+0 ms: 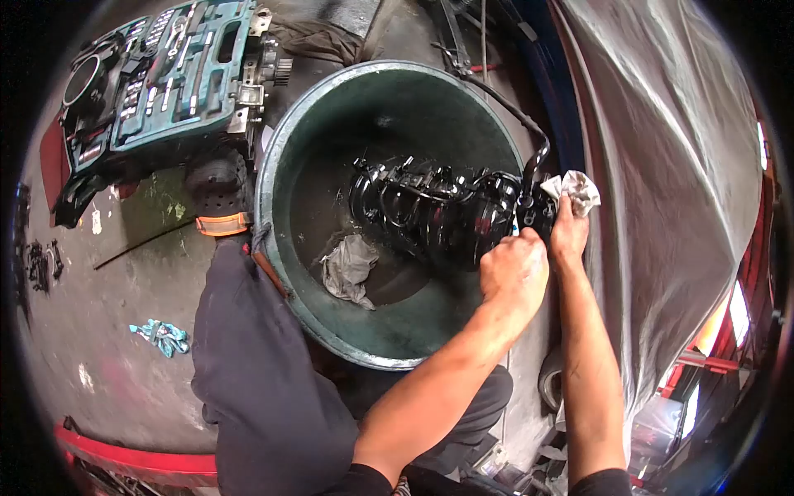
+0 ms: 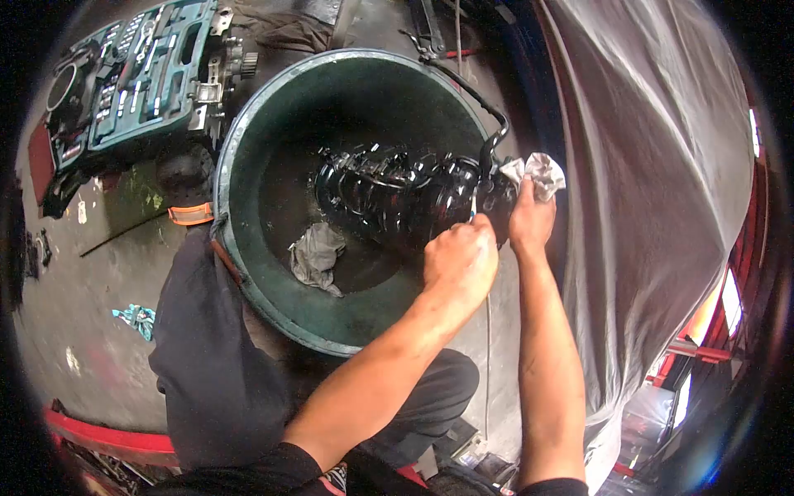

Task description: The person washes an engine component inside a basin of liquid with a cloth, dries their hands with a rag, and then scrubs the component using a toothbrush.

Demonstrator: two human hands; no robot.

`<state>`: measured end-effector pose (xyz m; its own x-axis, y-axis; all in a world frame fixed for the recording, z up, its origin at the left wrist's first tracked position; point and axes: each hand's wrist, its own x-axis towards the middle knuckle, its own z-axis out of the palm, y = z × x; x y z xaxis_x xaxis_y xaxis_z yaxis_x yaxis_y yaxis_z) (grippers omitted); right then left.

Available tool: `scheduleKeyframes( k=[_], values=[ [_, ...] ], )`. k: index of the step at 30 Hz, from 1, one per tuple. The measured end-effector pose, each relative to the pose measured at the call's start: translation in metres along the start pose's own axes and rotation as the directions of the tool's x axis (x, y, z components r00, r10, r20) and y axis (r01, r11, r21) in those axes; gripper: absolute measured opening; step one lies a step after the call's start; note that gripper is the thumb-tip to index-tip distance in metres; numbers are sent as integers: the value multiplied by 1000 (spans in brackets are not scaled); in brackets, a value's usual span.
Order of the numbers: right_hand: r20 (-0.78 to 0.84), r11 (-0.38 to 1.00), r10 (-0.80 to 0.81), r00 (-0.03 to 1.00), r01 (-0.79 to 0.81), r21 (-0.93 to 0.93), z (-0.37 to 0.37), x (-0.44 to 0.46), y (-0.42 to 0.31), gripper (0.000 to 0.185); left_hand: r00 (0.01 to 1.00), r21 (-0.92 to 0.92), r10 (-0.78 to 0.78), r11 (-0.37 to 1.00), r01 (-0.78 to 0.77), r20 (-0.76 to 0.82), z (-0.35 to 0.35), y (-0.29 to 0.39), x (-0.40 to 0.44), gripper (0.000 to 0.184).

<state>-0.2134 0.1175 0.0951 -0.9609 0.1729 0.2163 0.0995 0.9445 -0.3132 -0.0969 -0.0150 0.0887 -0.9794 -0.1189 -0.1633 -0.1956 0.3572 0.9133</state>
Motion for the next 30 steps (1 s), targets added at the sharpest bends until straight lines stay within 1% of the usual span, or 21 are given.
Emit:
scheduleKeyframes(
  k=[1,2,3,5,6,7,9,10,12,13,14,17,18,21,22,24,25,26,27,29,30],
  values=[
    [-66,995,-67,996,71,74,3,-5,0,46,1000,-13,-3,1000,3,18,-7,2,-4,21],
    [-31,999,-26,999,27,44,2,-1,0,47,997,-12,-33,999,34,69,-7,6,-9,20],
    [3,1000,30,1000,-30,10,-1,-3,0,47,998,-15,-36,999,37,47,-1,4,-6,21],
    [1,999,-3,1000,3,40,2,1,7,48,999,-27,-48,999,48,-8,20,-5,6,21],
    [-30,999,-2,1000,3,42,7,6,16,49,999,27,-39,999,40,-33,27,-6,6,21],
    [-22,999,37,999,-37,12,2,-1,1,48,999,27,-25,999,26,-38,22,-5,0,20],
    [6,999,19,1000,-19,46,0,-2,3,48,1000,35,7,999,-6,-27,14,-3,-23,18],
    [15,999,19,1000,-19,26,2,3,2,48,999,52,-35,998,35,-9,15,6,-30,16],
    [32,999,46,998,-45,-29,1,4,7,49,998,59,-42,997,44,-41,28,0,-20,15],
    [7,999,44,999,-43,-18,0,2,9,48,997,58,-41,997,45,-72,35,-4,-9,14],
    [-16,999,32,999,-32,-5,2,0,8,48,997,-23,-43,999,42,-58,38,-15,1,15],
    [-7,999,33,999,-33,35,3,-1,9,48,999,-68,-32,997,30,-39,29,-6,-10,20],
    [-5,999,32,999,-32,37,4,0,9,48,997,-154,-59,987,50,-55,30,-6,-13,23],
    [-15,997,-18,1000,19,74,3,1,11,47,933,-159,28,983,-91,-359,46,-23,-15,20],
    [-23,997,-19,1000,20,69,3,0,9,46,920,-205,12,974,-100,-391,49,-30,-12,17],
    [0,996,-61,998,61,60,3,2,9,44,947,-245,-16,967,-67,-321,50,-32,-3,14],
    [3,997,-37,999,37,75,2,0,10,44,960,-264,-30,963,-47,-279,47,-32,-2,13],
    [7,996,-21,1000,20,91,2,0,8,44,973,-206,-41,978,-7,-226,45,-30,-1,10],
    [11,994,-10,1000,9,110,2,1,4,43,975,-235,-22,971,-31,-221,43,-33,-2,10],
    [-24,992,-75,997,77,100,4,2,9,43,974,-297,-1,952,-69,-227,38,-39,-5,10],
    [-43,987,-111,993,115,112,4,-2,8,43,969,-341,-27,938,-61,-247,35,-38,-7,11]
  ],
)
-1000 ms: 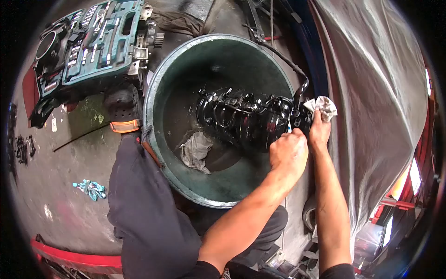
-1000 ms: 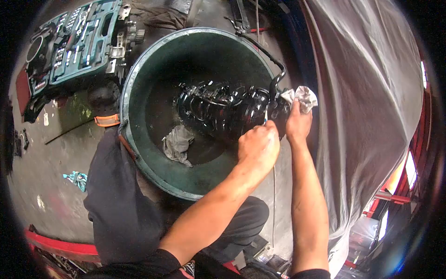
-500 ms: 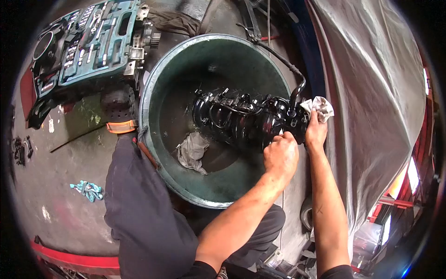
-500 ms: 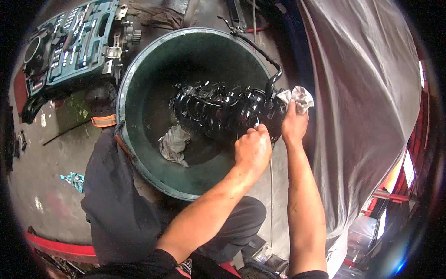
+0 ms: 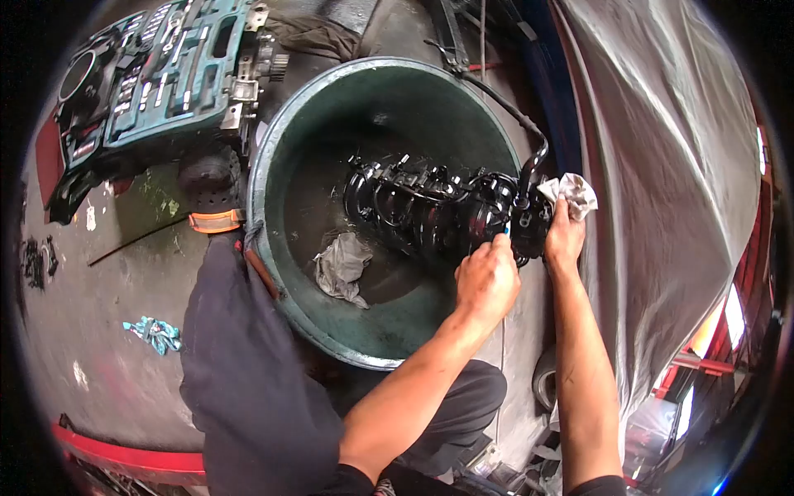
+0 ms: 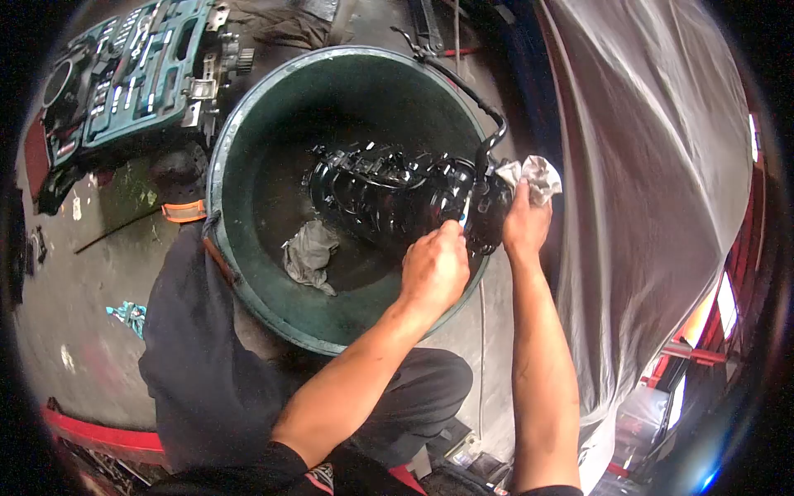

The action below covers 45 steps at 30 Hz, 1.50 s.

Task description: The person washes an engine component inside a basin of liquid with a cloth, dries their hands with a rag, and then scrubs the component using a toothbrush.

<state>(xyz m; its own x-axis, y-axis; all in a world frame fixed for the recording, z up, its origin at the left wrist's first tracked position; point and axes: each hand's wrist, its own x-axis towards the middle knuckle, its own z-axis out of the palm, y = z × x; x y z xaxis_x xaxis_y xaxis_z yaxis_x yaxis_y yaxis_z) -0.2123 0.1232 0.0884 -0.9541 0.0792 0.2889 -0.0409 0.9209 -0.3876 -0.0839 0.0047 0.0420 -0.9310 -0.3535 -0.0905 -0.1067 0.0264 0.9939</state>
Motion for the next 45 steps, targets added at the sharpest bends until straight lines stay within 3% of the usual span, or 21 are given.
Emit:
scheduleKeyframes(
  k=[2,5,9,13,16,18,21,26,29,33,34,38,42,45],
  values=[
    [-3,1000,-16,1000,16,-7,-1,-3,0,43,999,-78,-30,997,29,-16,-5,3,-11,12],
    [35,996,75,997,-74,-52,-3,1,-4,43,999,183,-34,983,30,19,15,0,-8,15],
    [-1,998,37,999,-37,-50,-2,-1,-2,42,986,173,-76,984,51,146,-7,29,-23,19],
    [44,999,30,999,-29,-20,1,6,7,43,988,421,-71,907,7,135,12,24,-13,17],
    [-3,989,53,999,-53,-138,-2,0,2,43,971,423,-106,906,7,213,3,45,-18,15],
    [6,988,68,998,-67,-137,0,6,1,43,953,430,-154,902,27,262,2,53,-24,15],
    [12,998,31,999,-30,-52,-1,2,-3,44,971,310,-147,947,83,189,8,31,-4,17],
    [21,988,109,994,-106,-112,-4,-1,-10,44,928,369,-165,929,33,334,-9,52,-28,20],
    [-16,992,80,997,-82,-99,0,2,1,45,976,412,-82,911,-9,202,11,34,-38,26],
    [-24,998,58,998,-58,-24,0,-2,-4,43,996,245,-14,970,-8,90,11,14,-32,32],
    [-56,996,76,996,-78,-42,-1,-5,-10,43,997,199,15,980,-29,74,13,5,-28,41],
    [-33,996,84,996,-85,-23,1,-1,-2,45,983,236,21,970,-64,180,23,19,-71,53],
    [-59,997,32,998,-36,-69,2,1,0,48,964,308,-38,950,-46,262,8,23,-50,47],
    [-30,978,126,992,-130,-164,-2,3,-8,47,936,363,-76,930,-58,343,0,35,-45,43]
  ],
)
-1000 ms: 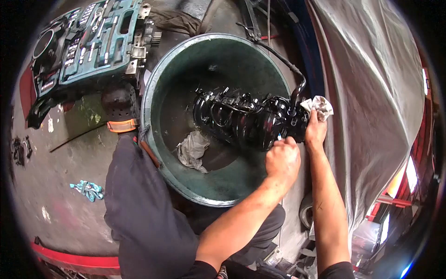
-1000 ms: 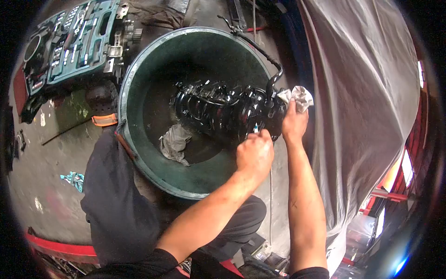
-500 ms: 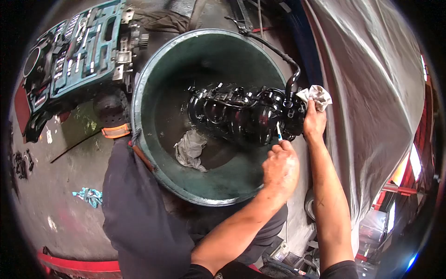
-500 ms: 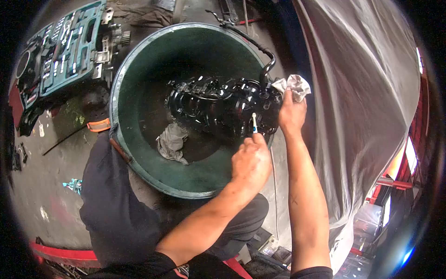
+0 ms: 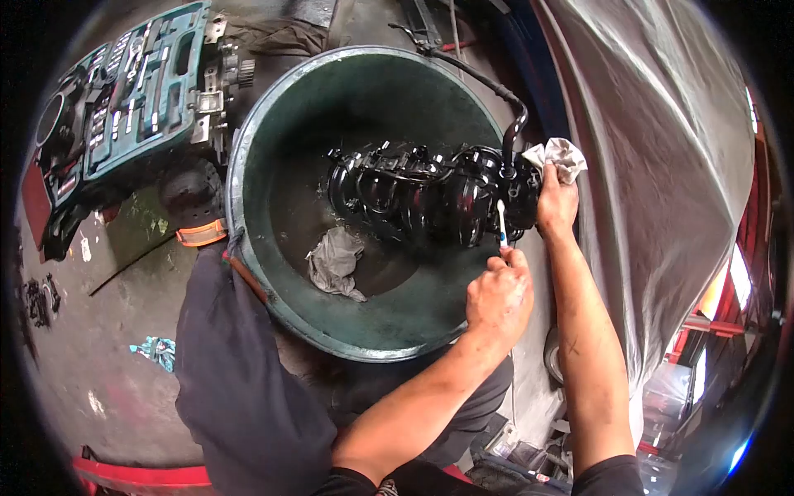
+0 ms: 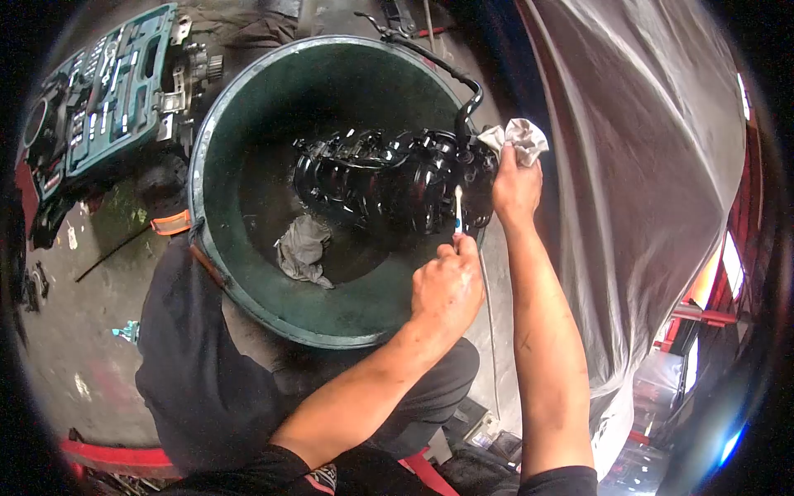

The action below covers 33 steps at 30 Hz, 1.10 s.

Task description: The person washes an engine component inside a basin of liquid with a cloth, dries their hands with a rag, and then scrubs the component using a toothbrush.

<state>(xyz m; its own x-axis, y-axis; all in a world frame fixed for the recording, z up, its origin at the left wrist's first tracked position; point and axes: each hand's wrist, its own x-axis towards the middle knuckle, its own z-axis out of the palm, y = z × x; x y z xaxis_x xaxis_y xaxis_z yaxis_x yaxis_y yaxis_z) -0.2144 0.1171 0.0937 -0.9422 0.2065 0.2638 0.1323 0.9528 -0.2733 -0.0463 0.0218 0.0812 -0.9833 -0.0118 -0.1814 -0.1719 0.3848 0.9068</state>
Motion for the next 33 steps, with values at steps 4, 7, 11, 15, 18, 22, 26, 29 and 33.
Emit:
scheduleKeyframes(
  k=[4,7,11,15,18,22,26,29,33],
  values=[
    [11,999,-21,1000,21,47,-2,-4,-3,45,999,-95,11,995,-14,-35,-31,1,1,32],
    [19,994,-15,1000,13,104,2,-1,4,45,992,-315,-103,942,118,67,-52,-9,21,21],
    [-7,989,-132,991,132,61,4,0,7,45,983,-360,-163,915,181,80,-52,-18,16,21],
    [60,998,-50,997,48,34,0,3,4,46,986,-296,-162,940,168,48,-52,-14,14,22],
    [-20,994,-82,996,83,65,2,-3,4,45,987,-266,-159,952,152,-5,-52,-9,12,21],
    [35,998,-31,999,29,62,-5,-7,-6,44,994,-278,-108,955,106,7,-33,-23,14,21],
    [7,992,-56,998,55,115,2,-2,4,43,993,-250,-120,961,118,5,-38,-25,9,21],
    [0,990,-70,998,69,123,4,-1,11,43,991,-172,-113,980,98,-76,-26,-15,3,23],
    [-18,982,-81,997,83,172,0,-6,2,43,988,-121,-130,985,120,-82,-23,-5,-1,26]
  ],
)
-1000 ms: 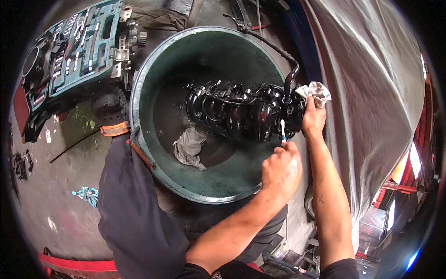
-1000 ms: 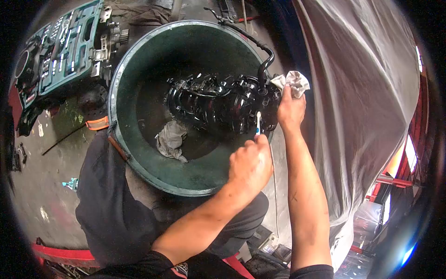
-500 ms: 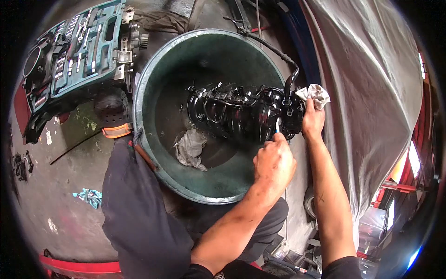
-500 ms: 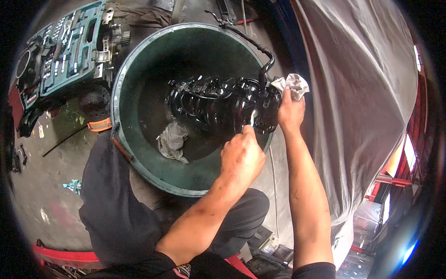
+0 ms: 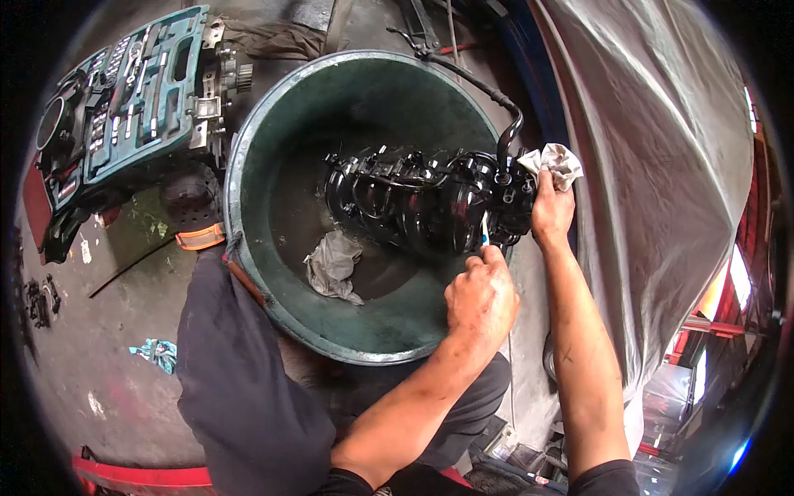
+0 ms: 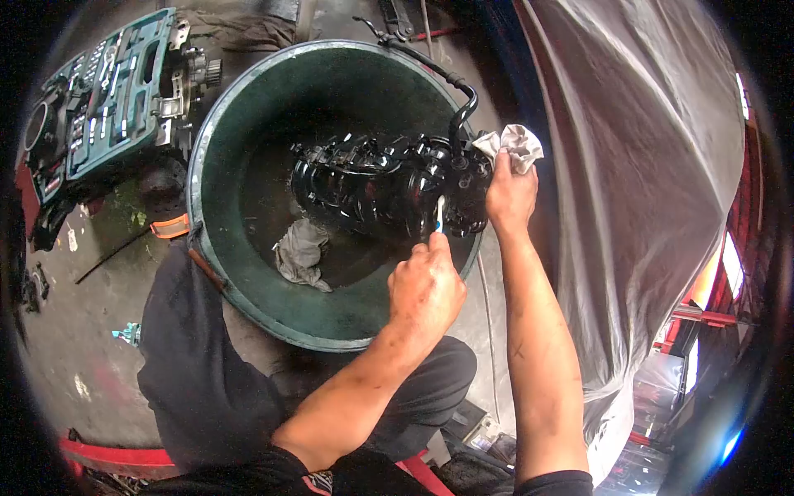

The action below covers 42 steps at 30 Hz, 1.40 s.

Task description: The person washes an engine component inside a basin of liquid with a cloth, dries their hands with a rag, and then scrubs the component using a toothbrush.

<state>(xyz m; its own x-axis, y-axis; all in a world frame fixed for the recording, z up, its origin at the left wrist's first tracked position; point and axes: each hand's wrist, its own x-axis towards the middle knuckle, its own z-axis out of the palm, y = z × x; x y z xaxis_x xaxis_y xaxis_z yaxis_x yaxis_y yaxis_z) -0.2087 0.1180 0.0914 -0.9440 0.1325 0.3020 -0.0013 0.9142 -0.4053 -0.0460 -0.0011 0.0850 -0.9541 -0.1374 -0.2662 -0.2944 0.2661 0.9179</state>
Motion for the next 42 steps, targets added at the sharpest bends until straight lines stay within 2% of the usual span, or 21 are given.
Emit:
scheduleKeyframes(
  k=[3,4,5,7,12,15,17,20,24,27,29,34,37,38,41,42],
  values=[
    [-7,1000,-3,1000,3,2,2,3,3,43,999,12,47,999,-47,27,-4,3,3,27],
    [20,993,91,996,-89,-75,-2,3,-7,43,998,14,54,998,-55,42,-1,2,6,28],
    [14,995,60,998,-58,-78,3,9,11,44,997,12,63,998,-64,48,-2,2,8,28],
    [-2,999,46,999,-46,10,0,2,-3,45,997,-31,43,999,-41,64,-11,2,11,27],
    [4,995,73,997,-72,-75,0,3,5,46,996,-93,33,995,-24,87,-6,-3,25,25],
    [10,994,63,998,-62,-93,1,7,1,48,997,-20,57,998,-57,-44,-1,-3,9,25],
    [-23,992,77,997,-79,-94,4,11,14,49,993,-14,102,995,-102,-57,6,-1,4,29],
    [24,997,49,999,-47,-68,3,16,19,48,976,3,183,983,-184,-119,27,-15,7,37],
    [19,997,56,998,-55,-51,4,16,13,48,992,7,81,997,-81,-99,22,-19,7,42],
    [-20,996,72,997,-72,-42,4,9,12,48,987,-34,106,993,-111,-120,29,0,12,39],
    [-20,995,77,997,-78,-62,1,2,5,45,998,-4,32,999,-33,-51,41,-3,36,36],
    [-15,988,125,992,-126,-89,5,8,16,48,998,-131,65,989,-62,13,-8,13,35,29],
    [10,1000,1,1000,-1,-9,6,10,23,48,989,-113,116,986,-125,-87,19,-12,54,21],
    [-8,999,28,1000,-28,-41,6,11,21,49,978,-176,120,973,-150,-173,25,-20,53,16],
    [-27,994,74,997,-76,-73,3,5,8,49,992,-215,76,972,-95,-96,1,-16,44,16],
    [1,993,83,997,-83,-85,2,6,9,49,989,-174,107,977,-123,-100,-1,-12,42,17]
  ],
)
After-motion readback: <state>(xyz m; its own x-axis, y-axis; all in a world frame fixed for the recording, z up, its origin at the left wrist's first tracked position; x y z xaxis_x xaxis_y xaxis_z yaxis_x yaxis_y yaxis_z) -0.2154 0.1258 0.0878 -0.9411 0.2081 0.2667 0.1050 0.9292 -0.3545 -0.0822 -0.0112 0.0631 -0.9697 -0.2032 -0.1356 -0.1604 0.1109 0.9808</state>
